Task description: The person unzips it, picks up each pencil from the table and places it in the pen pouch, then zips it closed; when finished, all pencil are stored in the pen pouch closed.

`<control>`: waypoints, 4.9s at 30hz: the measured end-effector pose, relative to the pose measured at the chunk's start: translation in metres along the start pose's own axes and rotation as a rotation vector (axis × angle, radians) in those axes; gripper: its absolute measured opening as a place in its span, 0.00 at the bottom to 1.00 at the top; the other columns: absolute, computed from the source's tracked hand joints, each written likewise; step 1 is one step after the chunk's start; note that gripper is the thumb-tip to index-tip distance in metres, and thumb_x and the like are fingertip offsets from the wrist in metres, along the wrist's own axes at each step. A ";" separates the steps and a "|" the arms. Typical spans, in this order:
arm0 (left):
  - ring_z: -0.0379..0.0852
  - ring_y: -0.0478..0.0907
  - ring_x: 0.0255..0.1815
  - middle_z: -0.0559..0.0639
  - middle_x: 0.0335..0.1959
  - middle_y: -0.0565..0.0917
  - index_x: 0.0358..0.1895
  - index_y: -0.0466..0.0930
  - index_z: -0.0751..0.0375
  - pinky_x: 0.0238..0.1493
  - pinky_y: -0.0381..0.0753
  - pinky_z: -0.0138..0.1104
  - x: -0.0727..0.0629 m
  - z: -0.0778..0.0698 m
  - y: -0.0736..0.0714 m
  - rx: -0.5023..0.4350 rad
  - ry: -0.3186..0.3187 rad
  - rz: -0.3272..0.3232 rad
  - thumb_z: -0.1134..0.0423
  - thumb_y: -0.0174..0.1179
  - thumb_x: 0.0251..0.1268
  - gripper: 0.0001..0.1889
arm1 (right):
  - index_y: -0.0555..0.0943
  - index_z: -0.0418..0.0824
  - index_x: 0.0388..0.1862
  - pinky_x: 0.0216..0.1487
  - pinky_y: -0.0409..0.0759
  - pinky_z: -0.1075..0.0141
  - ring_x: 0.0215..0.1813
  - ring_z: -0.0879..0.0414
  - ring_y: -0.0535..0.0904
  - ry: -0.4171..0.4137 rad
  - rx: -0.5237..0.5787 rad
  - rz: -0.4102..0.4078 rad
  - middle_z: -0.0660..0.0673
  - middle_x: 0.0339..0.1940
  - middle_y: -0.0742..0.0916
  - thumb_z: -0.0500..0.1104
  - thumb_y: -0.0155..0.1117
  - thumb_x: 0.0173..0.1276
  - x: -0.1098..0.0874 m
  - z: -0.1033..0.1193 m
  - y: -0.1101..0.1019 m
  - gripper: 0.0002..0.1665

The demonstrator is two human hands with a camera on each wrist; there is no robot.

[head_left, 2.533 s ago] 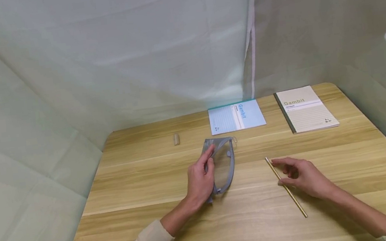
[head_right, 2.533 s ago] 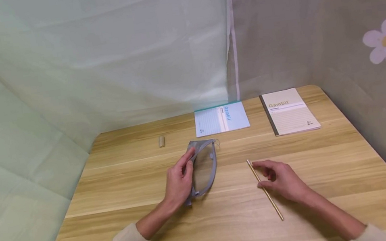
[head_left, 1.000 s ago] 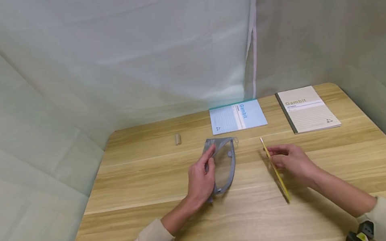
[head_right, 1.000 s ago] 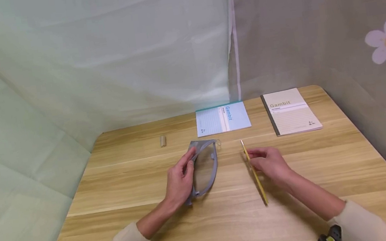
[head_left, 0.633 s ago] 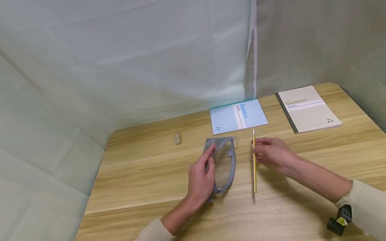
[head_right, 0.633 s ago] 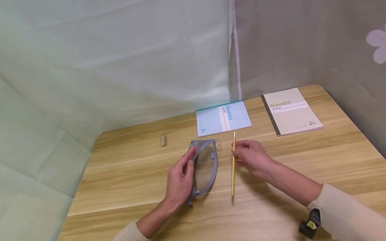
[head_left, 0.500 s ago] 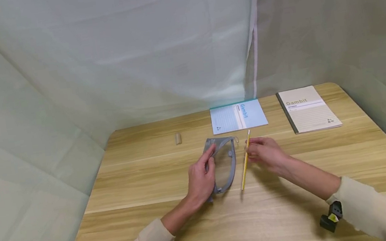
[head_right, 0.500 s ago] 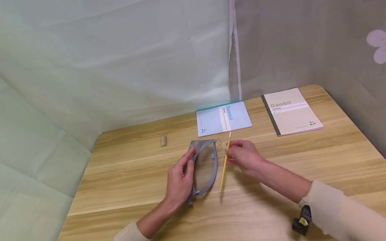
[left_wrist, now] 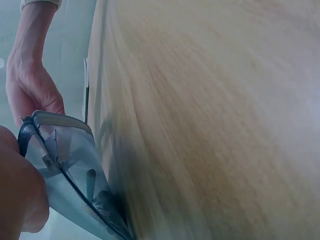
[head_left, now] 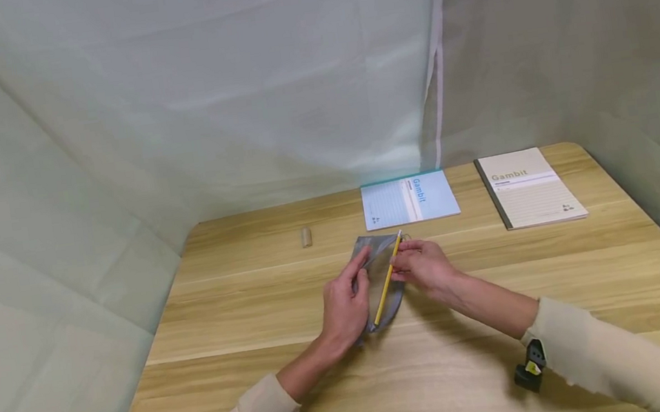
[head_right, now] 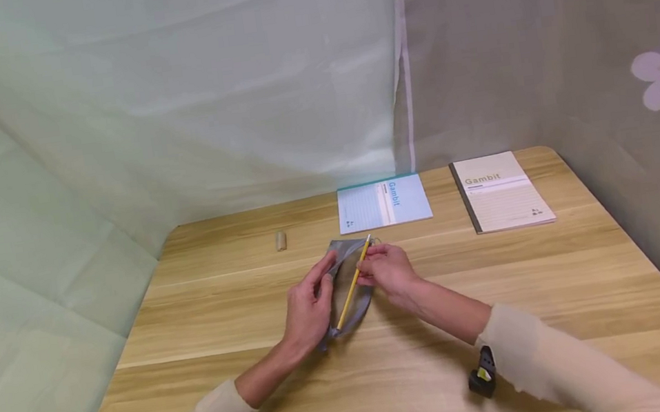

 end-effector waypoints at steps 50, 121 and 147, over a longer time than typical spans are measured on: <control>0.44 0.83 0.59 0.57 0.63 0.85 0.70 0.80 0.66 0.53 0.85 0.43 0.000 0.002 0.003 -0.016 0.018 0.014 0.73 0.55 0.79 0.21 | 0.64 0.25 0.66 0.43 0.88 0.66 0.34 0.57 0.85 0.013 0.025 -0.037 0.35 0.47 0.84 0.22 0.59 0.74 -0.004 -0.009 -0.004 0.25; 0.51 0.87 0.41 0.56 0.66 0.82 0.70 0.79 0.66 0.33 0.79 0.31 -0.002 -0.003 0.004 -0.026 0.002 0.077 0.74 0.54 0.79 0.21 | 0.77 0.32 0.72 0.63 0.79 0.53 0.68 0.39 0.78 -0.132 -0.434 -0.045 0.33 0.69 0.83 0.39 0.56 0.85 0.022 0.025 -0.047 0.22; 0.38 0.80 0.32 0.57 0.46 0.91 0.73 0.79 0.60 0.35 0.81 0.32 -0.016 -0.013 0.026 0.132 0.332 0.433 0.72 0.59 0.77 0.23 | 0.80 0.26 0.54 0.36 0.83 0.62 0.33 0.53 0.81 -0.162 -0.554 0.093 0.44 0.31 0.86 0.37 0.63 0.78 0.027 0.022 -0.058 0.14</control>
Point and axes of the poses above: each hand's wrist, its own x-axis towards the middle knuckle, its own y-axis out of the palm, z = x × y, the point moved 8 cm from there along x, towards the middle knuckle
